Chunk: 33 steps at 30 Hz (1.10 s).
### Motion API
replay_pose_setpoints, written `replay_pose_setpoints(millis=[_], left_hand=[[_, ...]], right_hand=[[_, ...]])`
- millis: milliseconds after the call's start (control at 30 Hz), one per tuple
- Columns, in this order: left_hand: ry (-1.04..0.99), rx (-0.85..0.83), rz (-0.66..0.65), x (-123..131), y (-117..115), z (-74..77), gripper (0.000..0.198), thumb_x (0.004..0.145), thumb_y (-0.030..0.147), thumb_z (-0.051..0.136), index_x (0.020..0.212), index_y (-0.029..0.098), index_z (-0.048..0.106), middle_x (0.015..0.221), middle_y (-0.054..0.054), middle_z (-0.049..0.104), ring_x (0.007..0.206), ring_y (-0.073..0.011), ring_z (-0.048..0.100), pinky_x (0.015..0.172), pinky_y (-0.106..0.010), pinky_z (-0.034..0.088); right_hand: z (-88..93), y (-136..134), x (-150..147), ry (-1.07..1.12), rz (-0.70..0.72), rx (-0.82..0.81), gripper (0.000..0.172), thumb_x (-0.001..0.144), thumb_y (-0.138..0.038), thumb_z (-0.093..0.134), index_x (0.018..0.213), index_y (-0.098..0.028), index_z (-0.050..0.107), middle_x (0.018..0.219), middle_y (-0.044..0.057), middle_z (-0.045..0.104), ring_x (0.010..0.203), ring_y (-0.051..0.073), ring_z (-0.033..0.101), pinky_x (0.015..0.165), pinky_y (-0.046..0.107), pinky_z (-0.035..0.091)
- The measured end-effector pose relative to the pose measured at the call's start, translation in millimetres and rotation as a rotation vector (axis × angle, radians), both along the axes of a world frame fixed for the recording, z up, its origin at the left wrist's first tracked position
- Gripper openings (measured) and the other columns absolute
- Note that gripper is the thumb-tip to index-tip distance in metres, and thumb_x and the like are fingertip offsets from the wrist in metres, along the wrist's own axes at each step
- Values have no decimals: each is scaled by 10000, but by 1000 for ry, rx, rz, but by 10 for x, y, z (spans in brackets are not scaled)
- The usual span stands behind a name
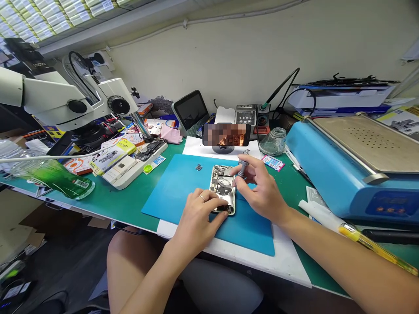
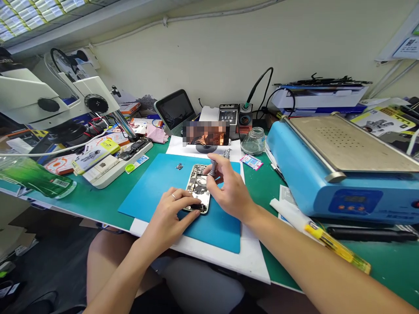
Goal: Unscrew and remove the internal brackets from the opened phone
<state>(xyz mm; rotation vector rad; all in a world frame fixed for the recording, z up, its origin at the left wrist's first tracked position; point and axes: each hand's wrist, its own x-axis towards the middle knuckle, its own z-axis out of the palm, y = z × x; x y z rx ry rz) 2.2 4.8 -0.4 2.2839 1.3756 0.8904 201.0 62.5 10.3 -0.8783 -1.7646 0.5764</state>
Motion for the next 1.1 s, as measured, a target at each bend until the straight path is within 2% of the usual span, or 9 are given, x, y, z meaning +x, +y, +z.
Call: replay_pose_setpoints(millis=[167,500,633,767,933,1100], left_hand=[[-10,3,-26,-23,3,11,188,968,180,686,1104,296,743,997,5,723,970,-221,596,879,-409,424],[-80,-7,-14,-82,-16,38,180,999,211,645,1124,292,746,1022,0,752,981,-214,626,923,-420,432],[-124,-32,54,-265,-85,93,167,1008,285,634,1122,305,755,1030,-8,766,973,-215,645,925,-403,465],[-158,-59,198,-589,-77,134,192,1000,354,629,1129,323,768,1039,-11,768,1002,-222,650,905,-378,492],[-168,-123,347,-892,175,180,260,947,438,663,1111,275,781,1027,-24,770,906,-213,639,846,-353,516],[-128,-257,297,-1012,569,233,287,956,433,679,1131,218,755,1089,-35,764,947,-210,683,874,-360,559]], right_hand=[[-7,-13,0,-8,1,-1,441,982,-157,563,1389,-293,463,1008,17,700,777,146,700,720,303,632],[-7,-9,-4,-10,3,-1,436,982,-170,562,1393,-282,466,1023,28,701,809,158,710,735,321,642],[-5,-8,2,-7,7,-6,440,981,-169,565,1393,-285,463,1026,27,702,817,159,707,720,313,635],[-5,-9,-3,-4,13,-16,447,977,-168,577,1394,-285,466,1026,29,707,807,161,701,718,321,633],[1,-4,-13,1,17,-19,441,979,-162,574,1389,-284,465,1025,27,702,804,158,705,732,323,631],[-3,4,10,-5,23,-26,447,980,-166,579,1393,-287,458,1030,24,706,791,153,706,707,308,624]])
